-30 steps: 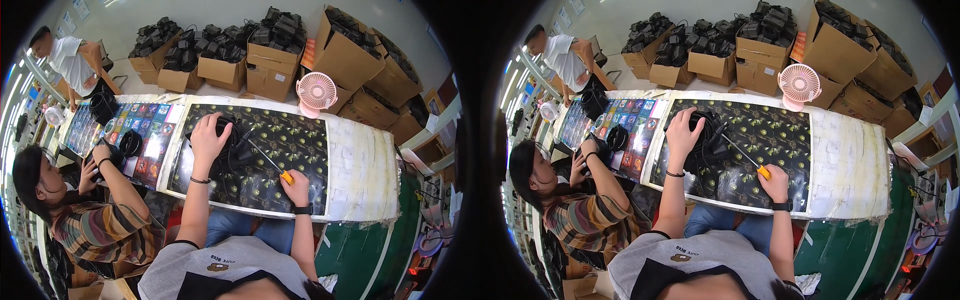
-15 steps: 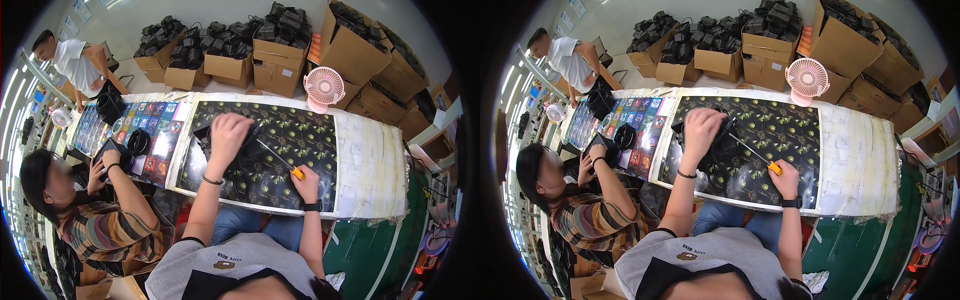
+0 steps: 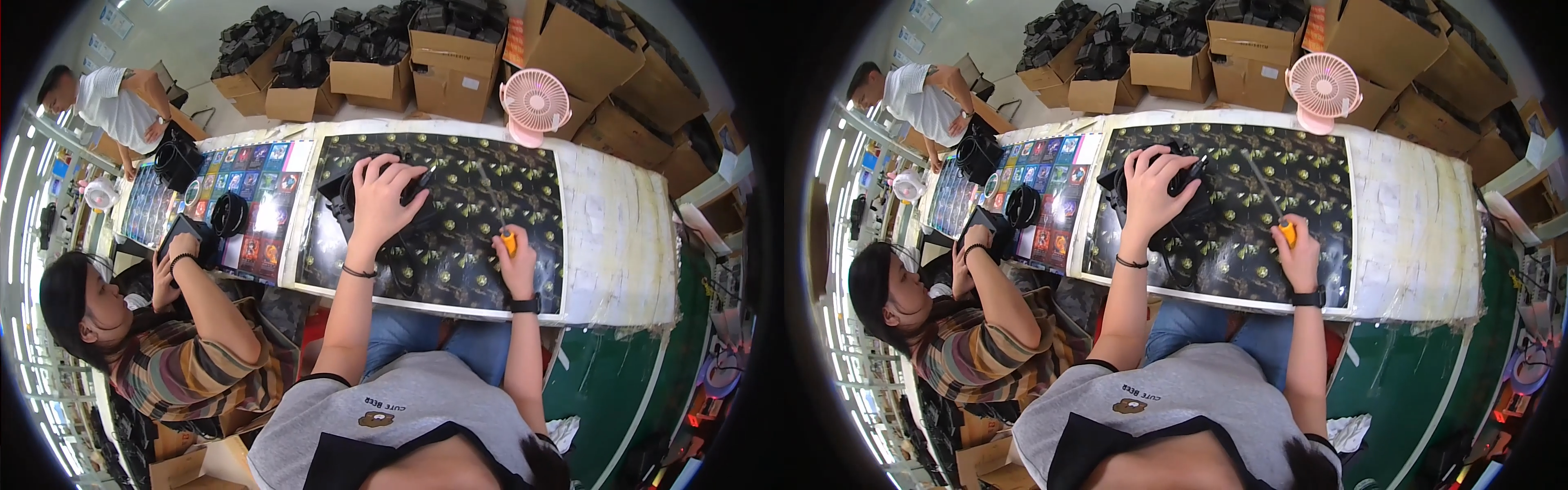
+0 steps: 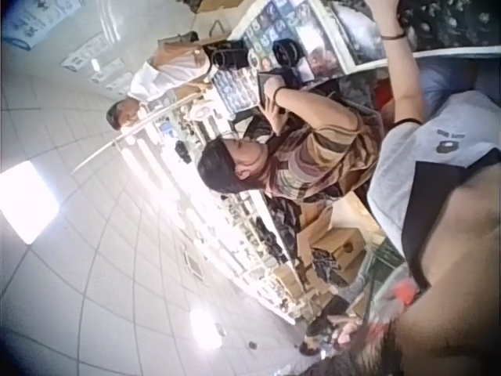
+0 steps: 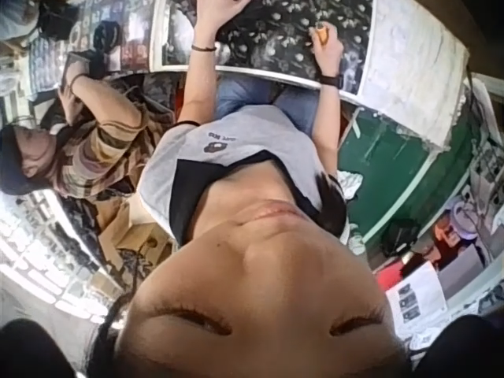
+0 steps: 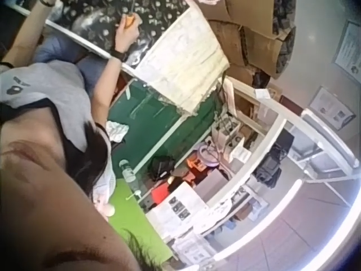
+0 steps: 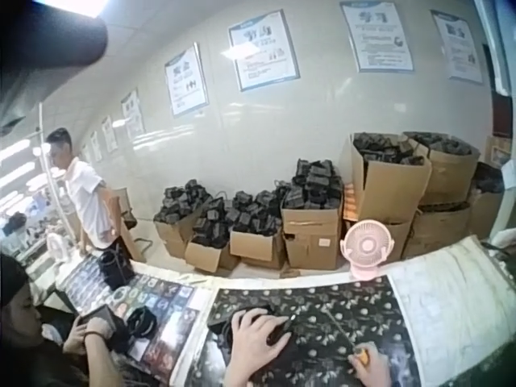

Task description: Assembling electronic components by placing cables and internal parts into plastic enclosures and securing them with a screwdriver.

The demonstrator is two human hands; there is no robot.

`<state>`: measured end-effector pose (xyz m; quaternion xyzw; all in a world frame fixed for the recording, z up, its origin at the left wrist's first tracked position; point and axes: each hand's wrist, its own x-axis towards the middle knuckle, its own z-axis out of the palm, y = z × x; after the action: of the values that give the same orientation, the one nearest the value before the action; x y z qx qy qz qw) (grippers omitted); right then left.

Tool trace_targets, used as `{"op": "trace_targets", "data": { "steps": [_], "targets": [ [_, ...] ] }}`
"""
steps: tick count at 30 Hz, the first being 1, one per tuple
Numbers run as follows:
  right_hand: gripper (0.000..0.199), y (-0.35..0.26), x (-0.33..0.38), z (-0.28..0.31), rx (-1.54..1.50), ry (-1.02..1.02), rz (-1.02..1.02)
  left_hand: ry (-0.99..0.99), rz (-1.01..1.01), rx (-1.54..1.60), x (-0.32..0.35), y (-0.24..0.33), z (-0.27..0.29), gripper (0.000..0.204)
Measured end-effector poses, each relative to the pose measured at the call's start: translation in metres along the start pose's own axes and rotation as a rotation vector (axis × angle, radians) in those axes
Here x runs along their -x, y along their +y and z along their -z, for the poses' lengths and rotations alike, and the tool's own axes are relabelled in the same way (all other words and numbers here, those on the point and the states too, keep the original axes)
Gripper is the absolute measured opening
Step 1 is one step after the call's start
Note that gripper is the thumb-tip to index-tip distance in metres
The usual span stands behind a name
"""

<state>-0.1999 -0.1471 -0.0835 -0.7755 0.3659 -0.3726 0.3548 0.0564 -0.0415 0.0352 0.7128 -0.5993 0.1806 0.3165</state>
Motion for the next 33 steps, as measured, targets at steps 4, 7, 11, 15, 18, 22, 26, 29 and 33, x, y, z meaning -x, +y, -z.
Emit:
{"op": "trace_targets", "data": {
  "steps": [4,7,11,15,18,22,26,29,33],
  "targets": [
    [0.028,0.004,-0.013,0.001,-0.073,-0.027,-0.059,0.016,-0.005,-0.007,-0.009,-0.002,0.000,0.028],
    [0.028,0.000,-0.016,0.006,-0.031,-0.009,0.033,0.060,-0.016,0.004,-0.011,-0.001,-0.004,0.027],
    [0.028,-0.010,-0.011,0.010,0.174,-0.009,0.110,0.100,0.110,-0.097,-0.010,-0.002,-0.011,0.045],
    [0.029,-0.015,-0.015,0.011,0.242,0.068,0.146,0.094,0.166,-0.280,-0.024,-0.012,-0.022,0.050],
    [0.030,-0.016,-0.020,0.011,0.215,0.088,0.115,0.042,0.249,-0.395,-0.042,-0.024,-0.021,0.048],
    [0.029,-0.016,-0.019,0.011,0.270,0.036,0.197,-0.047,0.308,-0.402,-0.044,-0.028,-0.021,0.047],
    [0.029,-0.014,-0.014,0.012,0.152,0.002,0.188,-0.039,0.307,-0.375,-0.034,-0.030,-0.021,0.045],
    [0.029,-0.014,-0.013,0.011,0.113,0.004,0.198,0.010,0.333,-0.360,-0.040,-0.038,-0.021,0.046],
    [0.031,-0.017,-0.012,0.011,0.014,-0.005,0.259,-0.227,0.517,-0.470,-0.061,-0.047,-0.020,0.059]
  ]
}}
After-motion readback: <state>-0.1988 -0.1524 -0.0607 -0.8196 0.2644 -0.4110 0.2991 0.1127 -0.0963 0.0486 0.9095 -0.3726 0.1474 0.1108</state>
